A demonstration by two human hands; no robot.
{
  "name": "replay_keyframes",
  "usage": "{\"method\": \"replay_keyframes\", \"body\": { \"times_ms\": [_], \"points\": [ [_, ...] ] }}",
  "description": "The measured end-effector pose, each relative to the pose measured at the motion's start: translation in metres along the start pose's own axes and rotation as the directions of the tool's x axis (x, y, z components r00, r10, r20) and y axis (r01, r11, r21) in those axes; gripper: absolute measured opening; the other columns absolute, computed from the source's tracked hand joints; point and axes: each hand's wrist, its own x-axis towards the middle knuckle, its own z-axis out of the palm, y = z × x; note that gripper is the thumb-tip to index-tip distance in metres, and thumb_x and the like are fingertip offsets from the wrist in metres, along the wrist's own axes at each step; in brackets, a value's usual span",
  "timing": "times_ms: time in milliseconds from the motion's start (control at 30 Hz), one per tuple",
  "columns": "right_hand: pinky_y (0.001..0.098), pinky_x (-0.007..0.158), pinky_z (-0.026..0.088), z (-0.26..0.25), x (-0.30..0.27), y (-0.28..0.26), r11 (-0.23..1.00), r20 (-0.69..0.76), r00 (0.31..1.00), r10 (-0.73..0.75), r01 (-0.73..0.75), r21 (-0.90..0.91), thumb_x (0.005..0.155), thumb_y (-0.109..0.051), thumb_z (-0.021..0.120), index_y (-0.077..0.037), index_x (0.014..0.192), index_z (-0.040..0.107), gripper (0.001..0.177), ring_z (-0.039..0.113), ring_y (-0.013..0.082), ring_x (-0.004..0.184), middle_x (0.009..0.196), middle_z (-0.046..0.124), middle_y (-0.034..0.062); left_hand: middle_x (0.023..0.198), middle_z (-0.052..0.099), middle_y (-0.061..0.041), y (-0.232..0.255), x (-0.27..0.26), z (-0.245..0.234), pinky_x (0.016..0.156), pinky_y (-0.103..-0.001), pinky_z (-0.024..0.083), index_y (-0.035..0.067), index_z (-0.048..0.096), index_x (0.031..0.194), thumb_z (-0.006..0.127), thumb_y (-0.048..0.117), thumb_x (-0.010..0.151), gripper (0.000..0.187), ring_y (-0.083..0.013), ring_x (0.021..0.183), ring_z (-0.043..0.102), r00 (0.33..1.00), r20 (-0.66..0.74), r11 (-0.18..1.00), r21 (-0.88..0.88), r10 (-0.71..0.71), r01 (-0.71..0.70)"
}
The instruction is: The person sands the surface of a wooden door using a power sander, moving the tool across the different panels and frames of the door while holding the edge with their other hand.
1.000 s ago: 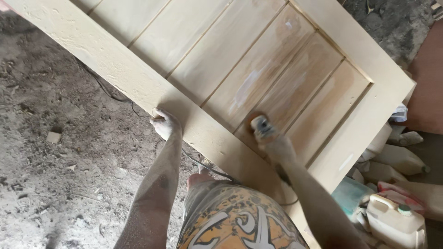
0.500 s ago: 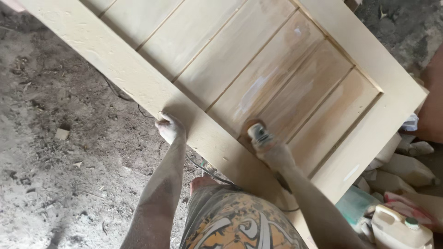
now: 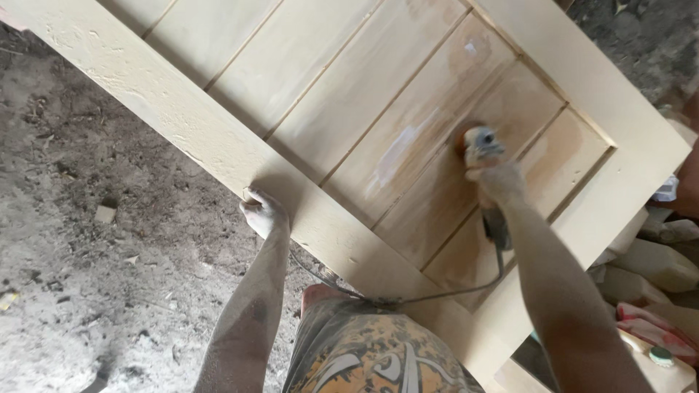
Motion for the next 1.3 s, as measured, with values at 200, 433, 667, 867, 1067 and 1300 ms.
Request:
{"method": "replay_keyframes", "body": {
  "times_ms": [200,433,667,867,1067,1300],
  "points": [
    [0.0337,0.075,0.054,-0.047,0.079,0.026,0.87,-0.159,0.987,0.019,0.062,0.489,0.083,-0.007,0.076,-0.006,0.109,0.073,0.026,0.069,0.0191,0.094,0.103,0.074,0.0048,0.104,0.069,-0.027,0.007,-0.001,-0.003,0.072,-0.044,0.07,-0.012,0.041,0.135,0.036,0.061,0.098,0.082,-0.034,0.085,0.077,1.0,-0.02,1.0,-0.027,0.004,-0.004],
    [0.0358,0.067,0.054,-0.043,0.031,0.061,0.832,-0.028,0.999,0.039,-0.017,0.554,0.099,-0.008,0.073,0.001,0.123,0.065,0.027,0.069,0.0219,0.089,0.109,0.074,0.0092,0.104,0.076,-0.023,0.005,-0.008,-0.006,0.082,-0.047,0.066,-0.002,0.066,0.117,0.041,0.062,0.098,0.071,-0.0326,0.089,0.077,0.995,-0.102,1.0,-0.004,0.02,-0.02],
    [0.0363,0.086,0.058,0.053,-0.153,0.033,0.662,0.134,0.865,-0.483,0.462,-0.59,0.076,-0.011,0.072,-0.021,0.101,0.077,0.027,0.071,0.0225,0.098,0.104,0.075,0.0021,0.104,0.073,-0.019,-0.015,0.013,0.006,0.075,-0.04,0.069,-0.006,0.06,0.121,0.039,0.063,0.099,0.075,-0.026,0.086,0.077,0.994,-0.087,0.994,-0.079,0.068,-0.075],
    [0.0424,0.082,0.059,0.065,-0.233,-0.028,0.998,0.162,0.986,0.026,-0.036,0.059,0.08,-0.031,0.076,-0.008,0.106,0.071,0.035,0.073,0.0311,0.094,0.1,0.076,0.0121,0.097,0.073,-0.019,-0.016,0.023,0.012,0.067,-0.039,0.07,-0.007,0.056,0.119,0.039,0.062,0.097,0.075,-0.0264,0.077,0.077,0.999,-0.036,0.99,-0.143,0.001,-0.006],
    [0.0408,0.077,0.061,0.042,-0.208,-0.031,0.775,0.323,0.911,-0.256,0.393,-0.494,0.091,-0.027,0.071,-0.024,0.118,0.069,0.027,0.074,0.0274,0.094,0.102,0.076,0.0067,0.098,0.072,-0.019,0.002,0.003,-0.002,0.068,-0.039,0.069,-0.005,0.058,0.113,0.037,0.063,0.1,0.072,-0.0256,0.077,0.076,0.999,-0.029,0.993,-0.113,0.038,-0.042],
    [0.0319,0.099,0.052,-0.004,-0.071,0.03,0.482,0.369,0.892,-0.26,0.451,-0.752,0.075,-0.025,0.079,-0.038,0.116,0.074,0.043,0.059,0.016,0.127,0.129,0.067,-0.0095,0.097,0.071,-0.018,0.005,-0.001,-0.004,0.072,-0.039,0.069,-0.004,0.058,0.112,0.037,0.063,0.1,0.071,-0.0246,0.08,0.075,0.999,-0.004,0.99,-0.134,0.032,-0.033]
  ]
}}
